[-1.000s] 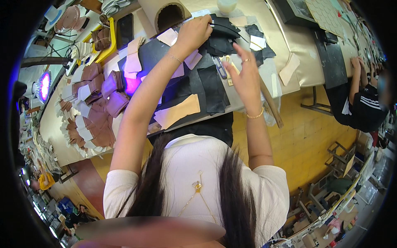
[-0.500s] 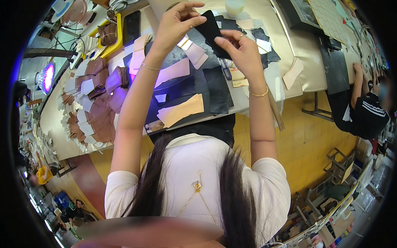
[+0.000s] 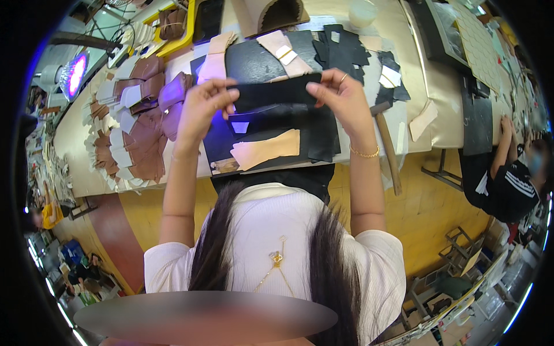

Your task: The person assembles small leather pieces on a workbench, using a hammer to tap and flatten them. They handle multiple black and beige leather parts, aligning and stacking them, then move to a machine to process additional pieces before returning to manual assembly.

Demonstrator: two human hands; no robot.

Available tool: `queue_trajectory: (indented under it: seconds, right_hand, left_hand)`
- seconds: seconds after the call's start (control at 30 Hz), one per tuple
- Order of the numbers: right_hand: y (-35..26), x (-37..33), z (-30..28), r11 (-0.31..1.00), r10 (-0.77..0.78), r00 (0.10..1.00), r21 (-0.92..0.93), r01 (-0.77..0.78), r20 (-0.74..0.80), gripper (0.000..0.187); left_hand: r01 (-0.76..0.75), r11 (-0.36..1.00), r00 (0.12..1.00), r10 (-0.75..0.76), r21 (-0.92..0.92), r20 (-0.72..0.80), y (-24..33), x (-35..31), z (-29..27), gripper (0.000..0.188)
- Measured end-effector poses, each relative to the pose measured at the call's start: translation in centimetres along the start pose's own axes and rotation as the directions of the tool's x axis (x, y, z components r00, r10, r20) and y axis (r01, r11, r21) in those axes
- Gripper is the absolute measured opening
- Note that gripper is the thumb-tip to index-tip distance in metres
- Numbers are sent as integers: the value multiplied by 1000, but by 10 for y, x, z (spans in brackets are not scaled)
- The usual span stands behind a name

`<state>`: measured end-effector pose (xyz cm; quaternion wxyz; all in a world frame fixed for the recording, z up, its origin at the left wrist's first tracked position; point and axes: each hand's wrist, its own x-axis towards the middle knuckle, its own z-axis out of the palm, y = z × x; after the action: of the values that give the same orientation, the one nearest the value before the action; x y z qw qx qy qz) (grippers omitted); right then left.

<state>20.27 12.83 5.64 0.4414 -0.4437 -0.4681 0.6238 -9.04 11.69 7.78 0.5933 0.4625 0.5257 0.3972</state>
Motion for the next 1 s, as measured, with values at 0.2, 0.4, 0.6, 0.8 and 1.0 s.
queue_trajectory:
  seconds: [0.2,0.4,0.6,0.8,1.0]
  right_hand:
    - [42,-4,27,957,238,971,-172,-235,1,17]
    - [44,16,37,944,267,962,-186,-274,-59,19]
    - [38,30,40,876,242,961,-395,-276,-135,21]
    - [38,39,47,828,206,967,-500,-255,-152,21]
    - [38,44,49,793,214,966,-552,-259,-146,21]
  left_hand:
    - [262,945,943,-294,-198,-158,-45,-48,-15,19]
    - [153,965,955,-199,-213,-219,-57,-27,-18,19]
    - [221,971,916,-175,90,-360,-53,-12,0,20]
    - [312,923,889,-201,223,-412,-48,-4,3,25]
    - [340,908,889,-226,244,-399,-49,-2,0,24]
